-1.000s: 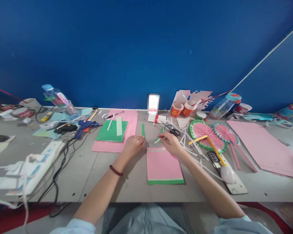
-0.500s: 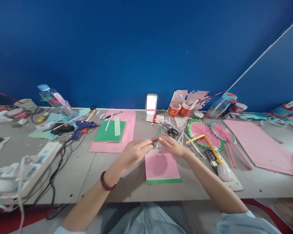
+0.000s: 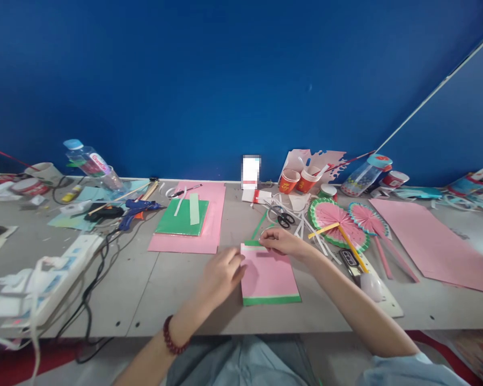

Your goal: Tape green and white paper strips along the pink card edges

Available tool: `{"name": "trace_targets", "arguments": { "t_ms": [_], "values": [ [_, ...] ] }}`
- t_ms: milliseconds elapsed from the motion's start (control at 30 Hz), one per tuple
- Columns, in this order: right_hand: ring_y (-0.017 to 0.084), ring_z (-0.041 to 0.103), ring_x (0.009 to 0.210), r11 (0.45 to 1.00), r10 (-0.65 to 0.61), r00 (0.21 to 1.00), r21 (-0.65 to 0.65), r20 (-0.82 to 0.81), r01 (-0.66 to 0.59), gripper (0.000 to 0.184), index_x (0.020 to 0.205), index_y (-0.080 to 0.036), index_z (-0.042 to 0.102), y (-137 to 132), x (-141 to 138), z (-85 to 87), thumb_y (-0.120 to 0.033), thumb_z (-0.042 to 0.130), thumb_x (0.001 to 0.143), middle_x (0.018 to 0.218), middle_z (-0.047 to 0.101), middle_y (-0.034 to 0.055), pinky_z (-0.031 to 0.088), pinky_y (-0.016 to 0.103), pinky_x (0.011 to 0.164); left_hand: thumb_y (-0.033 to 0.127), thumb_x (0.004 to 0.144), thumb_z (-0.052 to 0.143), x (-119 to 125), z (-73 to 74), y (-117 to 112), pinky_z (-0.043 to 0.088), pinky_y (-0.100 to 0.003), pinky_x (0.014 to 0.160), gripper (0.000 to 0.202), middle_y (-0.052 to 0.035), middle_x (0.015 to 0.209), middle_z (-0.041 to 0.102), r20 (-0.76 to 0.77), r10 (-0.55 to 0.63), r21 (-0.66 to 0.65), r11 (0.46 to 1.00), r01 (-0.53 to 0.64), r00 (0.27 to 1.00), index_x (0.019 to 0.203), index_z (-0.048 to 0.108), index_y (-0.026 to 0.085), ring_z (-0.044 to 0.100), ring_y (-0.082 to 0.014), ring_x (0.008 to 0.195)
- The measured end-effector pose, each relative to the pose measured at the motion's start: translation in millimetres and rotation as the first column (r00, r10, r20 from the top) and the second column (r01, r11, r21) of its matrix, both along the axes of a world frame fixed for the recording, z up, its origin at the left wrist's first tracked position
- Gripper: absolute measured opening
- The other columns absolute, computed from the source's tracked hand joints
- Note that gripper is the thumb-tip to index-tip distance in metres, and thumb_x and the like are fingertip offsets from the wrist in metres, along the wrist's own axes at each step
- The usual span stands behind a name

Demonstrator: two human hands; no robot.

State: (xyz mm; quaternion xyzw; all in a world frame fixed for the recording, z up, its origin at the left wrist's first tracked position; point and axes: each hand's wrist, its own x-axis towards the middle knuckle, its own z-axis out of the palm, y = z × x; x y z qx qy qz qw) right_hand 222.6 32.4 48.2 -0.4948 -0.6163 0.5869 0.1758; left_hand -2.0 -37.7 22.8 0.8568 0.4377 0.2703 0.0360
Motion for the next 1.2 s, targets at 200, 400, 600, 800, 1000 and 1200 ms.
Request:
{"name": "trace_targets", "arguments": {
  "t_ms": [200, 400, 600, 800, 1000, 1200],
  "values": [
    [0.005, 0.038, 0.047, 1.000, -0.005, 0.999, 0.005, 0.037, 0.005, 0.031, 0.070, -0.015, 0.057, -7.4, -7.3, -15.7, -0.045, 0.065, 0.073, 0.059, 0.052, -0.0034, 0.027, 0.020, 0.043, 0.026, 0.090, 0.050, 19.6, -31.1, -24.9, 0.047, -0.041, 0.093, 0.036, -0.0141, 0.128, 0.056, -0.170, -0.022, -0.104, 0.995, 0.004, 0.985, 0.124, 0.049, 0.014, 0.054, -0.0261, 0.116],
    [0.005, 0.028, 0.039, 0.996, -0.077, 0.997, -0.033, 0.012, 0.077, 0.036, 0.068, -0.017, 0.052, -2.2, -5.9, -20.3, -0.051, 0.063, 0.072, 0.046, 0.033, -0.0091, 0.017, 0.021, 0.037, 0.028, 0.089, 0.051, 15.7, -37.3, -28.7, 0.043, -0.041, 0.099, 0.041, -0.0137, 0.132, 0.054, -0.232, -0.035, -0.099, 0.995, 0.012, 0.972, 0.127, 0.047, 0.013, 0.051, -0.0263, 0.121],
    [0.006, 0.026, 0.039, 0.983, -0.181, 0.983, 0.015, 0.019, 0.181, 0.033, 0.078, -0.019, 0.056, 16.6, -8.0, -27.8, -0.051, 0.059, 0.076, 0.048, 0.032, -0.0089, 0.018, 0.022, 0.037, 0.033, 0.088, 0.053, 7.1, -36.8, -29.4, 0.041, -0.043, 0.101, 0.045, -0.0136, 0.135, 0.053, -0.246, -0.054, -0.097, 0.995, 0.031, 0.968, 0.129, 0.048, 0.014, 0.050, -0.0272, 0.123],
    [0.015, 0.054, 0.065, 0.864, -0.232, 0.950, 0.494, 0.211, 0.101, 0.017, 0.074, -0.019, 0.062, 34.4, -19.9, -28.9, -0.032, 0.053, 0.081, 0.068, 0.059, 0.0018, 0.039, 0.028, 0.060, 0.038, 0.087, 0.057, 3.2, -38.4, -30.0, 0.040, -0.042, 0.103, 0.051, -0.0131, 0.136, 0.052, -0.261, -0.049, -0.112, 0.994, 0.020, 0.964, 0.131, 0.046, 0.014, 0.049, -0.0273, 0.124],
    [0.017, 0.060, 0.072, 0.828, -0.124, 0.933, 0.553, 0.337, -0.090, 0.019, 0.079, -0.018, 0.069, 41.5, -48.2, -28.0, -0.024, 0.051, 0.084, 0.078, 0.068, 0.0033, 0.038, 0.026, 0.065, 0.040, 0.085, 0.060, 5.0, -22.7, -24.8, 0.044, -0.043, 0.094, 0.046, -0.0125, 0.127, 0.057, -0.254, -0.078, -0.169, 0.985, 0.035, 0.964, 0.123, 0.051, 0.016, 0.053, -0.0295, 0.115],
    [0.020, 0.059, 0.091, 0.708, -0.161, 0.919, 0.691, 0.360, -0.146, 0.017, 0.086, -0.016, 0.071, 51.8, -65.9, -35.3, -0.020, 0.055, 0.084, 0.092, 0.069, 0.0090, 0.040, 0.028, 0.081, 0.028, 0.085, 0.060, 2.8, 3.8, 5.1, 0.049, -0.038, 0.084, 0.027, -0.0114, 0.118, 0.059, -0.204, -0.149, -0.203, 0.973, 0.107, 0.968, 0.111, 0.058, 0.020, 0.058, -0.0261, 0.104]
  ]
}}
